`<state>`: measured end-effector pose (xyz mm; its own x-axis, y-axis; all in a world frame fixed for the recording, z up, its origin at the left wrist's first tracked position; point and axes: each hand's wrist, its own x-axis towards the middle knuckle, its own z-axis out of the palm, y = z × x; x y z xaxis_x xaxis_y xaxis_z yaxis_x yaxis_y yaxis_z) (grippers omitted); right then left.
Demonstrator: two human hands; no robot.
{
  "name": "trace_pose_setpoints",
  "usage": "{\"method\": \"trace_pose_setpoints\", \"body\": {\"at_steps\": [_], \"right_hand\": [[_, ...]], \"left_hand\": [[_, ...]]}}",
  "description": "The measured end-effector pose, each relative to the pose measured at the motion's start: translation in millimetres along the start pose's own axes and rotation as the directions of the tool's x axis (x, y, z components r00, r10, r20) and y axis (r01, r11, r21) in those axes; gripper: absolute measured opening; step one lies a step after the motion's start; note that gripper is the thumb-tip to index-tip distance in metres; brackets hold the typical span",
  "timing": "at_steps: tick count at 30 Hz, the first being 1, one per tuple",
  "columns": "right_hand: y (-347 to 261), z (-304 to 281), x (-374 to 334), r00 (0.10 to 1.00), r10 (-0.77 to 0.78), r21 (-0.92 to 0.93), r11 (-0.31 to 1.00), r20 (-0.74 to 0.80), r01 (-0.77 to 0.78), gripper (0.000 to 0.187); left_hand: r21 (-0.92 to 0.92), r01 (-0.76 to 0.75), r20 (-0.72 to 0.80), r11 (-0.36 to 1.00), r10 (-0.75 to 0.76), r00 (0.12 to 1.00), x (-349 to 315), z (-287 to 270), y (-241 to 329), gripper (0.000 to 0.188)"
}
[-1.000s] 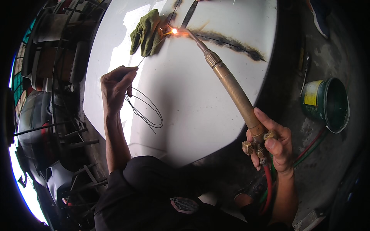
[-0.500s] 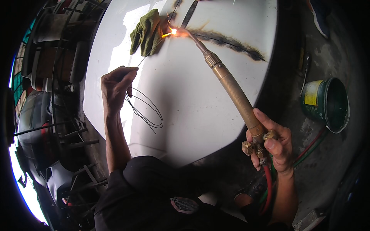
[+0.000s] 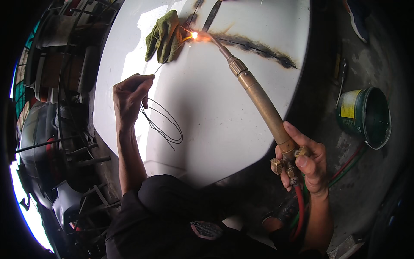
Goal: Welding a seam on a white car hood using a blowtorch and filler rod.
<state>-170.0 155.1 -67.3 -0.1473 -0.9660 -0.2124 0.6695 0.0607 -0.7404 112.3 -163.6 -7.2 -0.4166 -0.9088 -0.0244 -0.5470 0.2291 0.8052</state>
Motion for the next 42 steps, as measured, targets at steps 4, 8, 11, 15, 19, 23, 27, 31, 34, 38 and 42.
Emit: {"method": "trace_pose_setpoints", "body": {"at_steps": [4, 8, 11, 15, 19, 23, 27, 31, 34, 38, 42], "right_hand": [[0, 0, 0, 1.000, -0.008, -0.007, 1.000, -0.001, 0.008, 0.065], [-6, 1, -8, 0.999, -0.028, 0.095, 0.995, 0.036, 0.024, 0.070], [-42, -15, -46, 0.995, -0.069, 0.149, 0.987, 0.077, 0.057, 0.076], [-146, -17, -97, 0.848, 0.398, -0.083, 0.888, -0.350, -0.451, 0.047], [-169, -10, -163, 0.724, -0.317, -0.543, 0.835, -0.612, -0.093, 0.038], [-184, -14, -250, 0.592, -0.426, -0.668, 0.691, -0.685, -0.275, 0.036], [-151, -48, -290, 0.651, -0.482, -0.788, 0.525, -0.586, -0.320, 0.037], [-126, -23, -279, 0.728, -0.503, -0.869, 0.415, -0.465, -0.269, 0.050], [-126, -27, -282, 0.729, -0.444, -0.825, 0.482, -0.521, -0.296, 0.050], [-142, -33, -287, 0.712, -0.313, -0.710, 0.606, -0.628, -0.359, 0.051], [-145, -54, -276, 0.731, -0.104, -0.540, 0.746, -0.674, -0.391, 0.052]], "left_hand": [[0.022, -0.008, -0.021, 1.000, 0.009, 1.000, -2, -1, 0, 0.018], [-0.038, -0.065, 0.008, 0.997, 0.065, 0.998, -18, -13, 2, 0.025], [-0.277, 0.057, 0.312, 0.959, 0.033, 0.950, -44, 4, 18, 0.020], [-0.317, -0.191, 0.711, 0.929, 0.366, 0.600, -82, 74, 48, 0.020], [-0.094, -0.720, 0.884, 0.688, 0.391, 0.257, -134, 149, 39, 0.027], [-0.039, -0.848, 0.992, 0.529, 0.125, 0.032, -163, 238, 44, 0.029], [0.030, -0.604, 0.975, 0.797, 0.111, 0.194, -188, 300, 33, 0.024], [-0.127, -0.831, 0.898, 0.542, 0.418, 0.136, -191, 227, 42, 0.039], [-0.058, -0.811, 0.585, 0.582, 0.678, 0.445, -125, 132, 66, 0.028], [0.449, -0.626, 0.087, 0.637, 0.667, 0.740, 38, 67, 47, 0.034], [0.511, -0.421, 0.064, 0.750, 0.455, 0.888, 127, 45, -8, 0.055]]}}
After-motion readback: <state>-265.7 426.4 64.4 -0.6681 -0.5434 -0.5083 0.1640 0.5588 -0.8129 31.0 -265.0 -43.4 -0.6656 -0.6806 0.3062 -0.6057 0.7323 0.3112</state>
